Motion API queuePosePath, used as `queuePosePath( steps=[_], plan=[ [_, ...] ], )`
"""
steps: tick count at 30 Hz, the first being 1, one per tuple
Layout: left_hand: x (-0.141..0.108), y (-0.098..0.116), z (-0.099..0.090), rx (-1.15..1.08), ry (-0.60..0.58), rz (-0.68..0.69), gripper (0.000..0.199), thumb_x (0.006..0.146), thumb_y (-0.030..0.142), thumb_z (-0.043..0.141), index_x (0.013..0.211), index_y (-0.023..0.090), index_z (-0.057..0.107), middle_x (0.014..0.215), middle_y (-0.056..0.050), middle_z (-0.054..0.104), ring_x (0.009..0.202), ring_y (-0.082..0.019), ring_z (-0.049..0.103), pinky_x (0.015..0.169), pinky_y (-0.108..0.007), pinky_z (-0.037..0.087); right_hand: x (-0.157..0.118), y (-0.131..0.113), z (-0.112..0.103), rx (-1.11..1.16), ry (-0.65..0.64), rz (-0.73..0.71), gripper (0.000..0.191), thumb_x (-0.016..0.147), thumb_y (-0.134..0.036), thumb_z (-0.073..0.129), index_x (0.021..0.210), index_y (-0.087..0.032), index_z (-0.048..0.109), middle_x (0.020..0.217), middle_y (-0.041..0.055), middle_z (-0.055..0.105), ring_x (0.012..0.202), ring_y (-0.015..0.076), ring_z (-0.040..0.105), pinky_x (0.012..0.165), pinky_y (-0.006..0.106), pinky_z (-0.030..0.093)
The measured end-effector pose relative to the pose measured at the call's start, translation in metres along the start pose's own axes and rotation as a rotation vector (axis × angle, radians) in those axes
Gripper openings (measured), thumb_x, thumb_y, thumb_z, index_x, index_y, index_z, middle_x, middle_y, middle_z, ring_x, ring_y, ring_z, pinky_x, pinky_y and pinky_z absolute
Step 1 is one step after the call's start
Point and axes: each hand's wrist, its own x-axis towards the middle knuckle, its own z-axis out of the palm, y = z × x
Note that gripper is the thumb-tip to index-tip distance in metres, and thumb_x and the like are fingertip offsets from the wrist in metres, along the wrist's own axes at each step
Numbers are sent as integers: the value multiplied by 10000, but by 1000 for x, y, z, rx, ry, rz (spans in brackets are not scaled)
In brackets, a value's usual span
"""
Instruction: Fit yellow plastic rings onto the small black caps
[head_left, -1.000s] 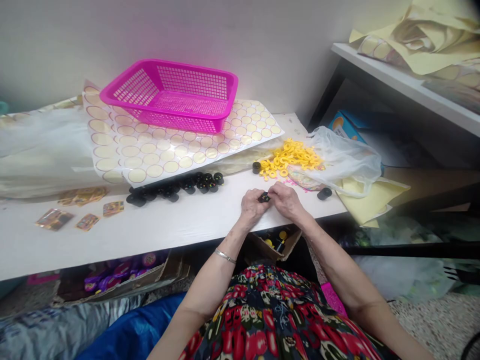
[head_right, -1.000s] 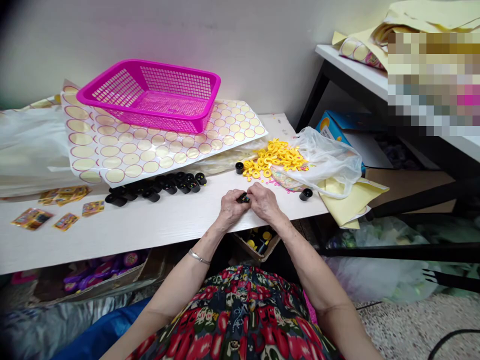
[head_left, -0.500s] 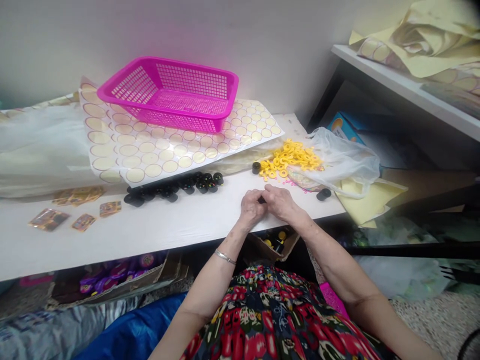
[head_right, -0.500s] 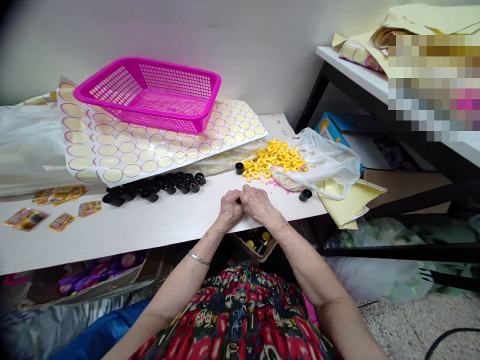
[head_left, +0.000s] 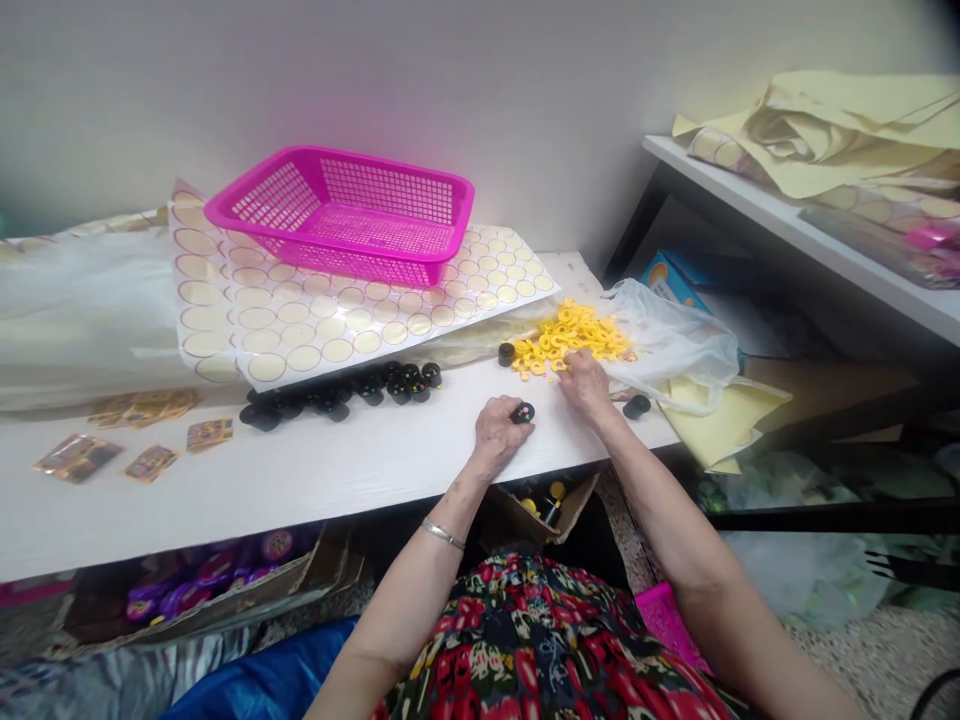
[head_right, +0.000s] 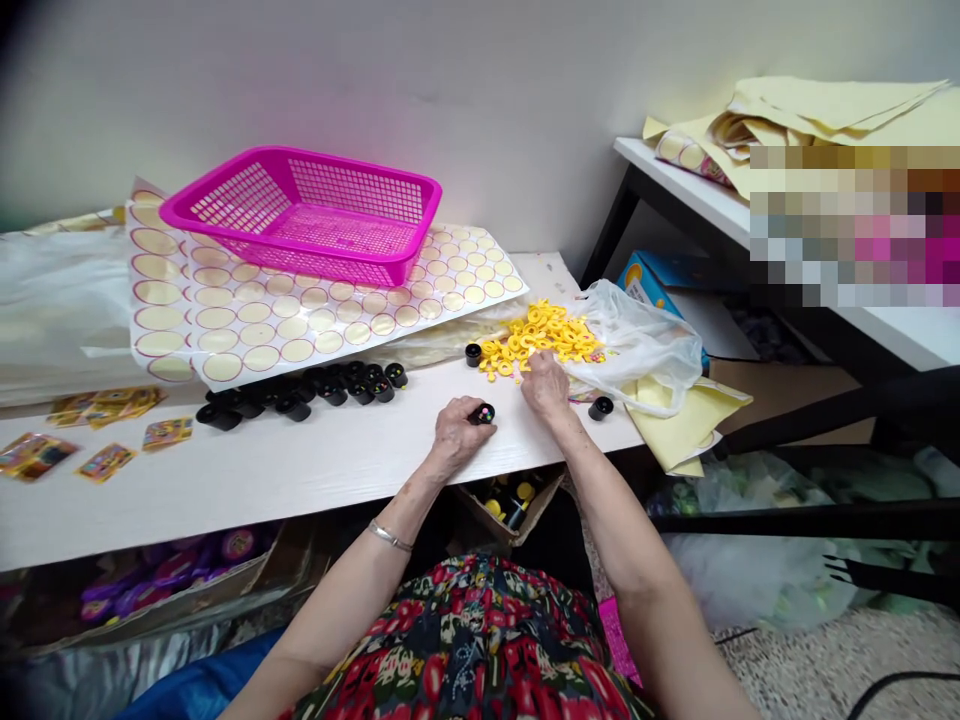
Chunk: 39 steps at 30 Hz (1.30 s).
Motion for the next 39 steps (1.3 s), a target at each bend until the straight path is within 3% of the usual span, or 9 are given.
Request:
queuePosePath(
  steps=[3,9,15,22,25,28,33,36,39],
  plan=[
    [0,2,-2,-10,-2,-5,226,573,232,672,795,201,644,768,-3,613,752,-159,507,707,-271,407,10,0,7,-179,-36,59,243,821,-175,416,1009,-118,560,1061,151,532,849,218,572,666,301,413],
    [0,4,-4,-5,-16,-25,217,574,233,671,788,209,646,750,1,602,751,-159,505,691,-269,406,19,-4,14,-256,-166,-5,294,839,-153,365,1099,-125,501,1136,177,493,897,243,575,694,331,426],
    [1,1,0,-24,2,-31,217,570,218,674,785,212,645,762,2,601,757,-156,514,712,-269,417,23,-1,14,-232,-122,-32,313,831,-106,335,1091,-139,506,1057,144,556,897,229,558,688,302,397],
    [1,3,-1,-3,-15,-42,209,561,230,688,766,218,646,752,6,598,760,-155,521,723,-271,423,-16,3,23,-249,-45,-230,272,823,-87,348,954,-143,579,970,117,573,828,199,535,603,271,339],
    [1,3,-1,-10,-10,-46,227,567,239,687,789,218,648,780,2,605,783,-159,528,741,-278,425,-40,7,22,-200,-102,-290,246,829,-107,358,901,-143,591,947,109,567,793,185,523,602,270,341],
    [0,3,-1,-20,-10,-35,255,573,248,686,824,214,652,799,-2,612,793,-162,535,755,-286,428,-52,12,15,-88,-111,-257,208,836,-149,381,892,-156,581,976,94,561,842,184,514,649,267,367],
    [0,4,-2,-36,-22,-57,287,573,247,690,857,216,657,817,-5,620,803,-165,544,768,-294,438,-45,18,4,29,-130,-322,265,770,-117,475,1018,-168,553,1068,81,559,1035,209,443,841,294,357],
    [0,3,0,-70,-13,-74,304,560,248,700,858,208,661,826,-8,625,813,-166,552,783,-299,442,-39,17,3,15,-180,-369,220,764,-101,473,945,-163,580,1005,85,584,1031,220,446,861,312,345],
    [0,0,3,-130,0,-149,451,536,261,720,975,202,638,878,-16,629,802,-162,564,768,-298,451,-36,14,5,105,-125,-290,195,780,-152,480,947,-140,580,977,98,592,971,217,481,833,310,364]
  ],
)
